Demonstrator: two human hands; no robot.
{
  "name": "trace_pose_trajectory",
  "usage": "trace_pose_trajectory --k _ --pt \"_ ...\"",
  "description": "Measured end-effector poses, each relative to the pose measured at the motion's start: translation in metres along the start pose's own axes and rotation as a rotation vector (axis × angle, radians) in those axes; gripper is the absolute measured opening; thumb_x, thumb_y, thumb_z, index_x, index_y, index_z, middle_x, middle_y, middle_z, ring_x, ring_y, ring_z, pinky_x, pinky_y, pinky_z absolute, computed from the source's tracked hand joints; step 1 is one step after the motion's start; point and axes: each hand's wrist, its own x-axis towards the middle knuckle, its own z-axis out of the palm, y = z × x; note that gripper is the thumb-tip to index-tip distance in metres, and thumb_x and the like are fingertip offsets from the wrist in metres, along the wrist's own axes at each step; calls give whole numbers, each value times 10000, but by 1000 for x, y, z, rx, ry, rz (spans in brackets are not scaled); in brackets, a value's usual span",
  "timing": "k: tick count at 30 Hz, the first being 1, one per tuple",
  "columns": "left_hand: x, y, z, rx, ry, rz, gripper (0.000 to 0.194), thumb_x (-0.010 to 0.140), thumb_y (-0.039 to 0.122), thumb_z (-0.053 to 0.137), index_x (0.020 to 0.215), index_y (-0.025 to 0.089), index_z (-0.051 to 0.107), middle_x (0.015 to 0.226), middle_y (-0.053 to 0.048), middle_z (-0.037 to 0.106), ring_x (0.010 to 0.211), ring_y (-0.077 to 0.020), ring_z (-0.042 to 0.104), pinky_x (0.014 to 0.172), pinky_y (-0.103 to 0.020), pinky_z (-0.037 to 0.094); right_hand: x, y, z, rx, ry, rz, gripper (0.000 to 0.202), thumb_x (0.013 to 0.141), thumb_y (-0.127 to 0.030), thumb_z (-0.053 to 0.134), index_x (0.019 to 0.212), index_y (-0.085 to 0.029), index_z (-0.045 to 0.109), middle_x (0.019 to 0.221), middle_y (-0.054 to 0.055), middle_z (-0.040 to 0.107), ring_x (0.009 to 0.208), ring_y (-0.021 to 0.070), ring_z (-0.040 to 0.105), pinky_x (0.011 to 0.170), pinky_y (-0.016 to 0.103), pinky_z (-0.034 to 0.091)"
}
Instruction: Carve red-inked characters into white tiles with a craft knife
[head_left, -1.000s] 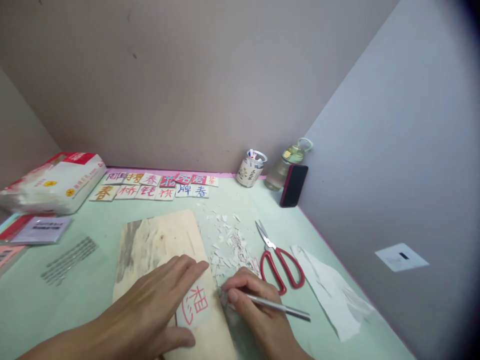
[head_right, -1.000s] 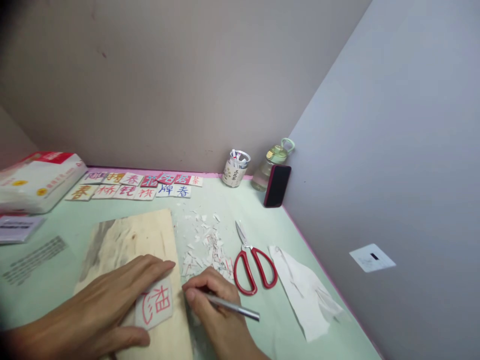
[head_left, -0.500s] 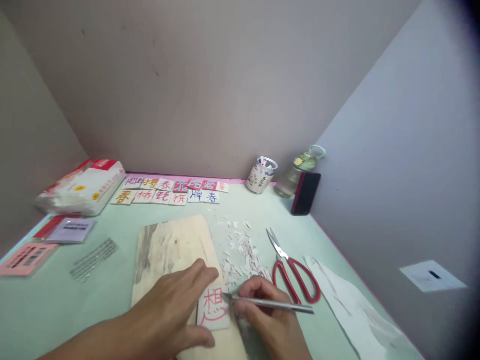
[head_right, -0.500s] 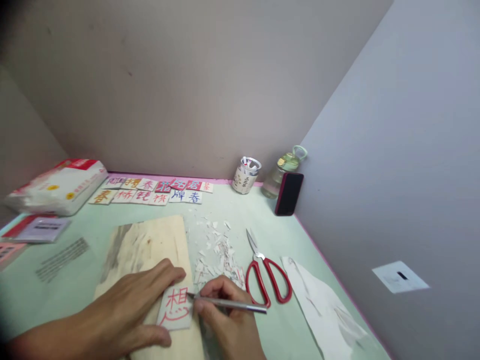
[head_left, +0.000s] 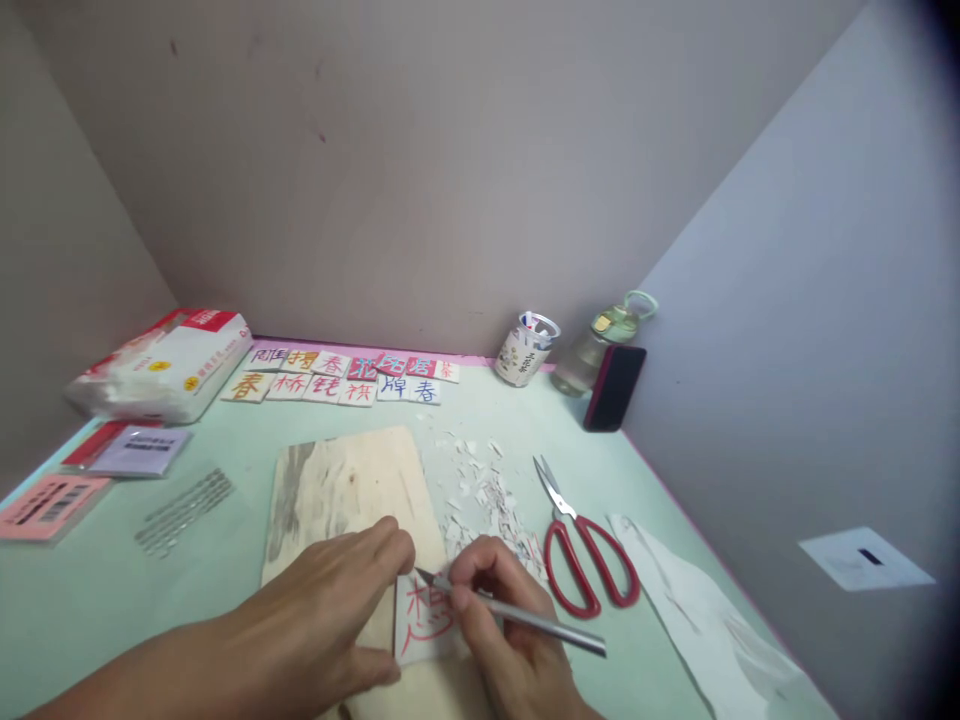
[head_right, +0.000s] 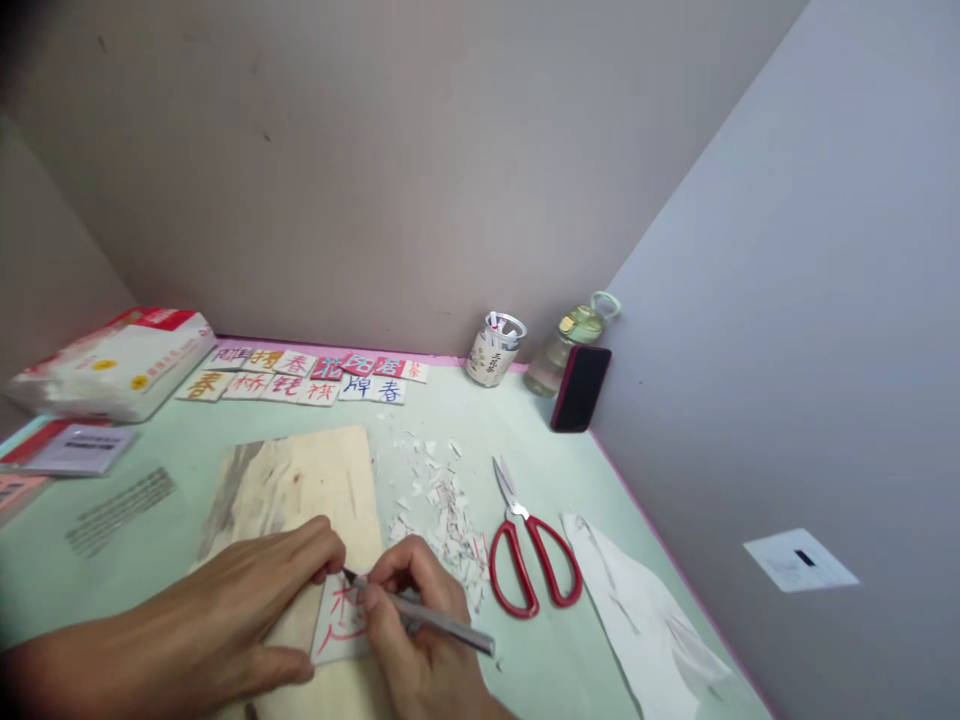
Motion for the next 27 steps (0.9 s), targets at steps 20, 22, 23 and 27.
trace_pose_trajectory --k 20,22,23,27 --pt "15 -20 19 20 152 87 386 719 295 758 1005 277 500 1051 6 675 963 -261 661 859 -381 471 7 -8 14 -132 -7 -59 210 996 -331 642 828 -245 549 708 -23 573 594 132 487 560 241 379" --pt "16 -21 20 17 177 102 373 726 314 755 993 278 496 1032 9 682 925 -249 651 843 -377 479 7 -6 14 -152 -11 -60 207 1010 -333 632 837 -244 560 711 -21 580 598 134 489 560 243 378" --pt "16 -21 20 17 186 104 370 727 317 754 989 279 495 1025 9 683 913 -246 648 838 -377 482 6 -6 14 -163 -11 -60 210 1017 -334 625 839 -243 564 713 -19 586 598 134 490 559 245 378" --pt "16 -18 20 16 188 81 374 717 298 757 990 278 502 1030 6 689 935 -255 659 852 -384 484 6 -3 14 -201 -13 -67 225 1040 -334 605 838 -242 564 710 -19 590 592 131 484 551 243 376"
